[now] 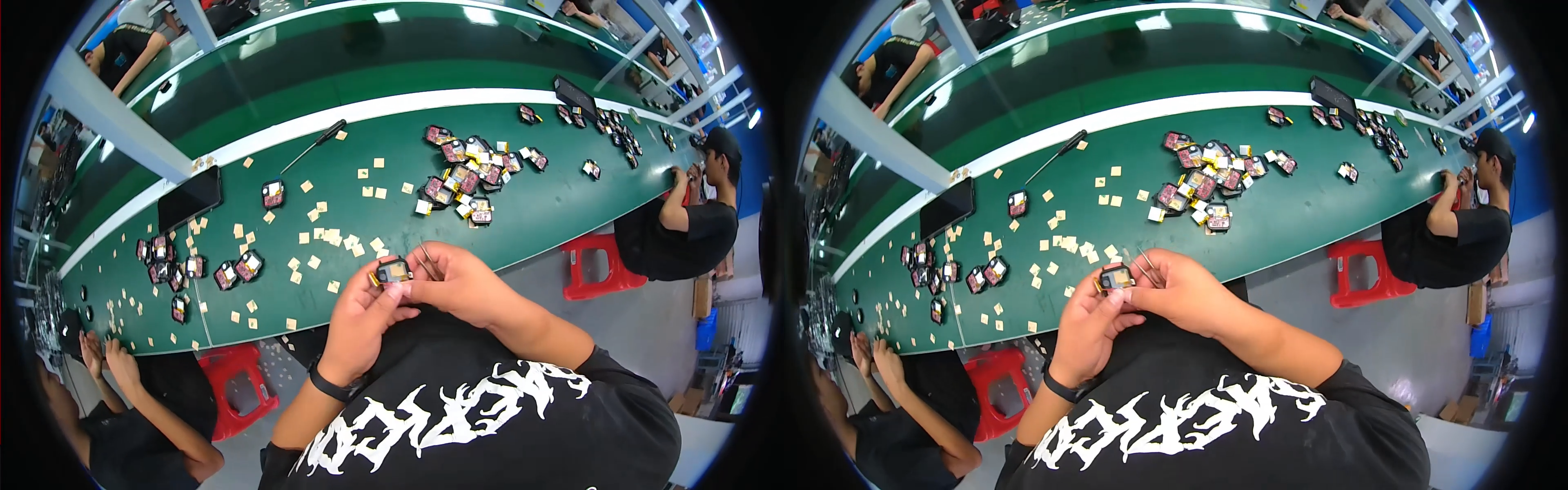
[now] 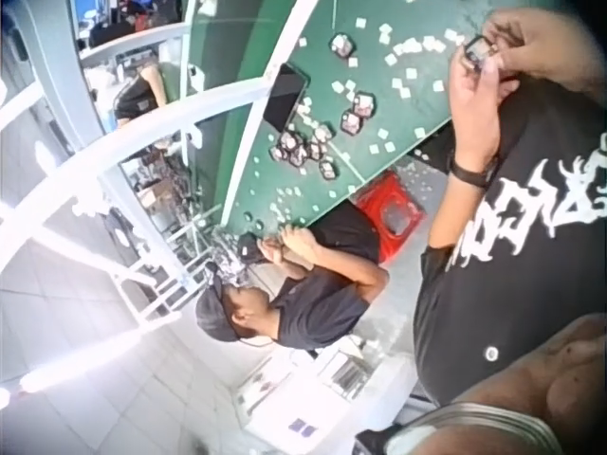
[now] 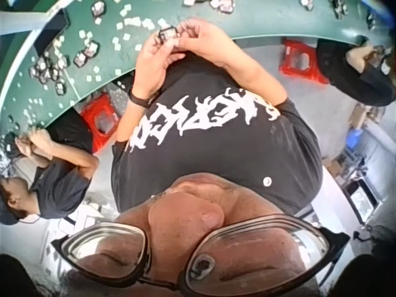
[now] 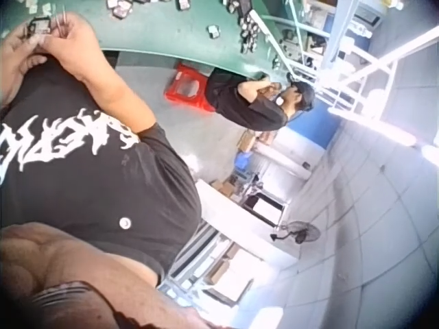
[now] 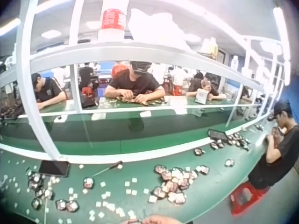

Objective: Assembling components of a smartwatch, specifically placing small adhesive pads and internal circuit boards into the watch case.

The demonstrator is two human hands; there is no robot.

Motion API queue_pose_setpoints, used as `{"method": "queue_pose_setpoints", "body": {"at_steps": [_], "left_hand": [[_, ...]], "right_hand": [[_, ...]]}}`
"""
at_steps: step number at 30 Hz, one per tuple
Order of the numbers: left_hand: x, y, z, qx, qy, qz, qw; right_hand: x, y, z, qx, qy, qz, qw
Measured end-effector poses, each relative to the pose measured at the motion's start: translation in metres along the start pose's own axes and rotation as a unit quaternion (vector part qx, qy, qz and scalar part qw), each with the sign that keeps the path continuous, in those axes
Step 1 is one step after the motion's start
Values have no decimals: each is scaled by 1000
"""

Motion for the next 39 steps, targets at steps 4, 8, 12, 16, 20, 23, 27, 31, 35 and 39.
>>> {"method": "queue_pose_setpoints", "body": {"at_steps": [4,8,12,16,20,23,27,31,35,39], "left_hand": [[-4,5,-18,64,84,27,994],[0,9,-25,114,36,67,991],[8,11,-26,150,-33,122,981],[19,2,-21,162,-53,137,976],[19,-4,-29,167,-49,167,971],[16,-5,-33,170,-66,173,968],[15,-7,-35,156,-87,181,967],[13,-8,-38,138,-68,153,976],[21,-9,-41,124,-43,117,984],[24,-7,-42,90,6,43,995]], "right_hand": [[-7,7,6,2,46,-38,998],[-12,4,4,34,208,-79,974],[-18,-5,9,50,312,-34,948],[-15,-13,11,-13,229,-91,969],[-23,-6,27,-60,193,-84,976],[-24,-12,32,-70,187,-39,979],[-17,-24,32,-73,169,9,983],[-10,-26,32,-61,135,4,989],[-11,-23,30,-50,171,-86,980],[-20,-17,31,-58,281,-106,952]]}}
Point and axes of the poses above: each hand's wrist, its own y-axis away from the middle knuckle, its own z-axis out of the palm, x = y × z, the point moved 7 cm from there along -y, towards the middle knuckle, and after that the axes turned 2 degrees about z, right-handed, at the moved point
